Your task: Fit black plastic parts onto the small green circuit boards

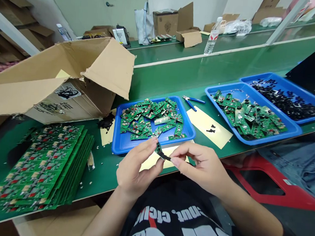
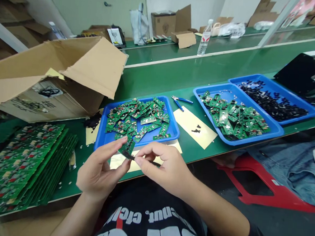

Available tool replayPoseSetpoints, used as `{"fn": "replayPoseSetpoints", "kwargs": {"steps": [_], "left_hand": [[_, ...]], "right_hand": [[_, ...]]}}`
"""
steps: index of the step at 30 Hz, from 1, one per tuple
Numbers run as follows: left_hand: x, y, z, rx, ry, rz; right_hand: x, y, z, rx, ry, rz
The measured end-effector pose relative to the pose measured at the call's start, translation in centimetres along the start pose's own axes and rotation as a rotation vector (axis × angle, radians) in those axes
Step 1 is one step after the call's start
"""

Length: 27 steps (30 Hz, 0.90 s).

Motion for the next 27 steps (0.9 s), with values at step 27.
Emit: {"fn": "replayPoseSetpoints", "kwargs": {"steps": [27], "left_hand": [[0.1,-0.5,-0.4,0.05,-0.037,0.07]], "right_hand": [[0.8,-1.7,-1.3,0.256,-0.326,0.2]]}}
Point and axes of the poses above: each hand's wrist, its own y-axis away from the middle knuckle, its own x-axis out of the palm, z = x × y, the point moved 6 cm from there along -y, towards the middle knuckle, and after that the axes turned 12 degrees about x, right-handed, at the moved point
